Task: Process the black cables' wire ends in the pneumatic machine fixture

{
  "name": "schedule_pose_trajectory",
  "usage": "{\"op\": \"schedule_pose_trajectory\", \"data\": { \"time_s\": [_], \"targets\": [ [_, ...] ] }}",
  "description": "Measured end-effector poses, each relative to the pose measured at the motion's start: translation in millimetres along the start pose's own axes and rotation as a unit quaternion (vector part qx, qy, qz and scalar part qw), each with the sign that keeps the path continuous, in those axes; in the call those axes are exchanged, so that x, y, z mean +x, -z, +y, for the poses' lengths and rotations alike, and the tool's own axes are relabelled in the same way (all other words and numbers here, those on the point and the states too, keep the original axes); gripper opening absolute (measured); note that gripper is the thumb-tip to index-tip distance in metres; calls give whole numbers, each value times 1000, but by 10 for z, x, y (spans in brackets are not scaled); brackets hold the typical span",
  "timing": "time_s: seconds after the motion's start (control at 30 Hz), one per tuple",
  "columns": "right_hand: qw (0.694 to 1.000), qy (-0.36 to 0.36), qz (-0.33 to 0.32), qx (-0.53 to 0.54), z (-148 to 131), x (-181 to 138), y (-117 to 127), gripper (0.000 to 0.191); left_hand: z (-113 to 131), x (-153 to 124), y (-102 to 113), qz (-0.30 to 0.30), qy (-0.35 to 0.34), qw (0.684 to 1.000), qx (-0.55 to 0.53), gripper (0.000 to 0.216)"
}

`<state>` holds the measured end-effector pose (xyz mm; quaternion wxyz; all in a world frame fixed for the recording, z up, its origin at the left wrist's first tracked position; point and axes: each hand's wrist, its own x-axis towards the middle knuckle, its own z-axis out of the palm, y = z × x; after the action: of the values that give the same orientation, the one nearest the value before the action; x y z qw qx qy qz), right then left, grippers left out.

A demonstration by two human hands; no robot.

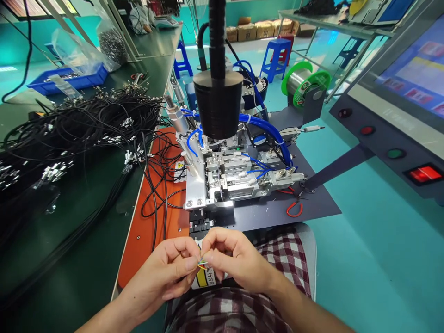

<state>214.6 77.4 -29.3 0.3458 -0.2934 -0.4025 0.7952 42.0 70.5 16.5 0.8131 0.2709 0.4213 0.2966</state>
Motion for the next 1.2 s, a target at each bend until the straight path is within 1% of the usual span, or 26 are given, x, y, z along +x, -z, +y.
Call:
{"op": "schedule_pose_trajectory", "data": {
  "time_s": [0.1,0.2,0.3,0.37,0.47,0.53,0.63,0.77,0.83,0.93,1.0,1.03,1.07,1.13,1.2],
  "targets": [
    [991,47,-17,-124,-188,-6,50,13,4,7,2,9,18,1000,22,25],
    [964,89,-53,-247,-375,7,59,12,9,13,-1,24,26,998,48,27],
    [939,116,-66,-316,-478,25,46,12,-5,12,-3,46,16,996,81,26],
    [939,114,-41,-321,-480,27,28,12,-26,13,-3,66,-1,994,91,26],
    [957,81,56,-274,-395,7,-12,13,-57,24,-3,97,-24,991,87,26],
    [961,52,121,-242,-309,-14,-53,14,-69,34,-6,114,-36,989,82,25],
    [958,30,171,-229,-193,-35,-132,13,-74,41,-19,131,-53,986,85,24],
    [942,63,197,-265,-104,-45,-194,14,-61,26,-38,148,-52,981,115,24],
    [927,92,190,-309,-102,-60,-188,15,-51,13,-47,156,-53,976,145,23],
    [898,140,156,-387,-161,-95,-172,15,-46,-1,-61,162,-98,959,211,18],
    [888,161,149,-404,-209,-106,-176,15,-53,1,-66,170,-133,941,262,16],
    [893,158,154,-393,-223,-105,-183,16,-57,6,-66,173,-136,935,277,15],
    [903,146,162,-369,-225,-98,-189,17,-59,13,-64,175,-129,935,279,16],
    [935,97,174,-292,-195,-76,-195,19,-56,31,-54,165,-93,950,247,20],
    [961,40,170,-215,-139,-50,-182,19,-41,47,-37,152,-56,967,198,24]
  ]
}}
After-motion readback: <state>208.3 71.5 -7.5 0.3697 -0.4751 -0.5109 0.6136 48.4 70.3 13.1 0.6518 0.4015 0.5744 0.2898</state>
